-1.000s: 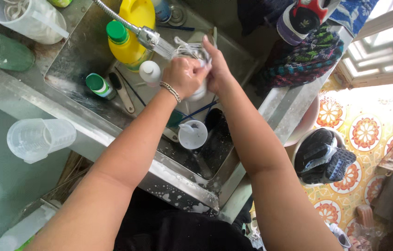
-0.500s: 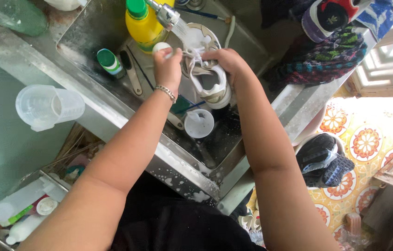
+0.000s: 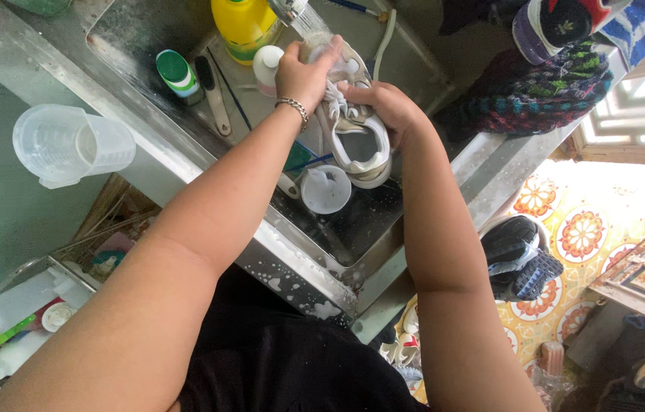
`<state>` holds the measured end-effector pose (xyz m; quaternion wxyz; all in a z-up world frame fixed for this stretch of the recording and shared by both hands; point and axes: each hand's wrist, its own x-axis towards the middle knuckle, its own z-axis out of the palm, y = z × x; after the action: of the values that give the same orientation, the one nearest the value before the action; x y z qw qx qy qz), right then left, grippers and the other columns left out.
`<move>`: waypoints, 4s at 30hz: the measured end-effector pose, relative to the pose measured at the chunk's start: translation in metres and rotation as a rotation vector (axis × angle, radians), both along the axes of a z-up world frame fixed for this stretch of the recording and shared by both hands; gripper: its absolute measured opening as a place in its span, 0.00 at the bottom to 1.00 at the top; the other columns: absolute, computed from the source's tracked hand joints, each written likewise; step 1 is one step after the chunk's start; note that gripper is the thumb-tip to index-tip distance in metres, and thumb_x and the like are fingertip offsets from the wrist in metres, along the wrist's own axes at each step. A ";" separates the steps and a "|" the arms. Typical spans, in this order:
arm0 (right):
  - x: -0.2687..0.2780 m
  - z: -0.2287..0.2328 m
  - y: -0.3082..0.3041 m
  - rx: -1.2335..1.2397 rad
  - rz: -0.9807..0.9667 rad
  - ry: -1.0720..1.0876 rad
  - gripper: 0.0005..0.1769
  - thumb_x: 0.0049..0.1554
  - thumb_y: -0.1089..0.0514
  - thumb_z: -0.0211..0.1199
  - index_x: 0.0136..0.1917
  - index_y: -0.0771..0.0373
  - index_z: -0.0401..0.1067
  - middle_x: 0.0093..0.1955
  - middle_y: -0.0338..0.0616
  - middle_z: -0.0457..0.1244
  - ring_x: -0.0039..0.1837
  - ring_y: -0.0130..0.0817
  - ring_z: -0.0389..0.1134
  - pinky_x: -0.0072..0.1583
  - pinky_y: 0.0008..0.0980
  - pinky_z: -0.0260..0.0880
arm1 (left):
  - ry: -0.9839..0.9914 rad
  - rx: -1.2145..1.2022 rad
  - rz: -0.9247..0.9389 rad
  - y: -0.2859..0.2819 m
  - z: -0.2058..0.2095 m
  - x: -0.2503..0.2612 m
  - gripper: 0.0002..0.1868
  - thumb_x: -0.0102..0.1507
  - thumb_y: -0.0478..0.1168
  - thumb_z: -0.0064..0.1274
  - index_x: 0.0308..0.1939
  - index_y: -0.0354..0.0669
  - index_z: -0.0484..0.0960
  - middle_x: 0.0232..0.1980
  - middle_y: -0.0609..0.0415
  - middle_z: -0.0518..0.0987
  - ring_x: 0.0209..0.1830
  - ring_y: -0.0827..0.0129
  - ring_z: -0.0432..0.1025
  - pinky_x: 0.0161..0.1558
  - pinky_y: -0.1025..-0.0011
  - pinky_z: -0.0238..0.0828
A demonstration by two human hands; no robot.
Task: The person cleans a shoe by applying soap with a brush to the outer material and scrubing the interior with the brush before rinsing the shoe under a faucet.
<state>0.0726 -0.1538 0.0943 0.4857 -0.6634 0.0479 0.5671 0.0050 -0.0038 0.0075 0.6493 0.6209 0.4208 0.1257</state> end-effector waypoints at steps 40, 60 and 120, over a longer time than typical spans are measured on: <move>0.006 0.031 -0.020 0.525 -0.154 -0.241 0.31 0.47 0.69 0.77 0.63 0.68 0.70 0.54 0.44 0.70 0.55 0.34 0.74 0.61 0.36 0.77 | -0.823 -0.386 -0.313 0.011 0.071 -0.017 0.10 0.69 0.28 0.63 0.53 0.34 0.81 0.51 0.47 0.86 0.50 0.67 0.81 0.55 0.69 0.79; -0.012 0.024 -0.009 0.435 -0.107 -2.055 0.23 0.48 0.63 0.75 0.56 0.65 0.74 0.51 0.51 0.70 0.55 0.48 0.74 0.64 0.47 0.68 | -0.523 -0.978 -0.370 -0.021 0.010 -0.009 0.20 0.72 0.48 0.49 0.48 0.31 0.83 0.42 0.46 0.84 0.35 0.67 0.78 0.38 0.71 0.75; -0.111 -0.056 0.112 -2.425 1.985 -1.481 0.17 0.68 0.61 0.57 0.66 0.74 0.70 0.68 0.50 0.65 0.68 0.39 0.68 0.69 0.38 0.71 | -0.660 -1.100 -0.137 -0.029 0.079 -0.047 0.26 0.72 0.42 0.52 0.69 0.29 0.68 0.66 0.48 0.75 0.68 0.65 0.67 0.73 0.65 0.58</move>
<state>-0.0387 -0.0419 0.0383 0.8368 0.4946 0.1959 0.1297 -0.0422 -0.0325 0.0865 0.9746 0.1516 0.1612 0.0344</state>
